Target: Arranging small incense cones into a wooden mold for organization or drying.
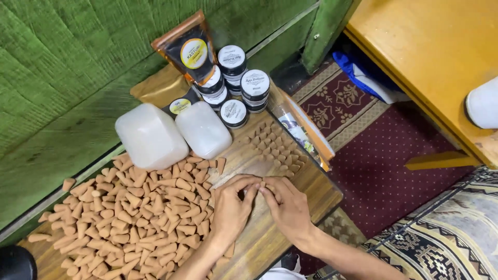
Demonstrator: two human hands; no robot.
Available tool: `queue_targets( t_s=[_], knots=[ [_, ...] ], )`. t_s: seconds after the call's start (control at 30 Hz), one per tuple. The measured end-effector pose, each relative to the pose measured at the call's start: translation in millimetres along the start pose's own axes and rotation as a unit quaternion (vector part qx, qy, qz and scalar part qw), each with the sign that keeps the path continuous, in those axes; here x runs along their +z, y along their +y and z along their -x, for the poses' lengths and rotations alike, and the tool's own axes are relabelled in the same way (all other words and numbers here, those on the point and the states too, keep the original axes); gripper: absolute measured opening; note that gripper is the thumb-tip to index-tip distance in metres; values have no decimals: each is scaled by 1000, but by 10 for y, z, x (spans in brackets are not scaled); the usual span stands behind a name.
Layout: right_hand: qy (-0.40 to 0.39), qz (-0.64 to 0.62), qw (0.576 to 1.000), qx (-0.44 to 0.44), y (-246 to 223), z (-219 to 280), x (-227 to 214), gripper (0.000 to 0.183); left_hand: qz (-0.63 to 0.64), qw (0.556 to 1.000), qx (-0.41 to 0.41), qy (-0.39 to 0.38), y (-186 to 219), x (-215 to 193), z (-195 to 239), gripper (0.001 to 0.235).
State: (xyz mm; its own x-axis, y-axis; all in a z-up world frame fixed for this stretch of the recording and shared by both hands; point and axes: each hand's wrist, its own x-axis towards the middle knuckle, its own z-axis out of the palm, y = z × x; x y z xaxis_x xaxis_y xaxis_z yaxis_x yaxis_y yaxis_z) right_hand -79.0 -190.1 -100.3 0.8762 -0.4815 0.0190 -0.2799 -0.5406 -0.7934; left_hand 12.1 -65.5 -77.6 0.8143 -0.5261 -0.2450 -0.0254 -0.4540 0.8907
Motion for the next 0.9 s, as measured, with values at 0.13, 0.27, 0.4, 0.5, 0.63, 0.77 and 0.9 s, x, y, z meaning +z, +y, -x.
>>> queue_targets(
  t_s=[0.13,0.27,0.4,0.5,0.63,0.77,0.9],
  knots=[
    [67,44,990,-114,86,-21,64,23,-11,999,31,26,107,11,8,20],
    [75,47,991,-97,86,22,84,27,-12,1000,0,25,234,-38,78,22],
    [48,30,998,-32,41,29,51,42,-8,999,-48,12,241,-68,118,28],
    [71,47,995,-55,107,40,80,36,-15,998,-56,-2,242,-78,115,28],
    [81,38,990,-112,25,127,-4,21,-24,999,-48,-3,136,-79,135,26],
    [57,40,978,-194,-36,162,-36,18,-43,999,9,18,102,-96,159,21],
    [48,27,982,-179,-70,164,-45,17,-36,999,20,12,-17,-37,173,28]
  ],
)
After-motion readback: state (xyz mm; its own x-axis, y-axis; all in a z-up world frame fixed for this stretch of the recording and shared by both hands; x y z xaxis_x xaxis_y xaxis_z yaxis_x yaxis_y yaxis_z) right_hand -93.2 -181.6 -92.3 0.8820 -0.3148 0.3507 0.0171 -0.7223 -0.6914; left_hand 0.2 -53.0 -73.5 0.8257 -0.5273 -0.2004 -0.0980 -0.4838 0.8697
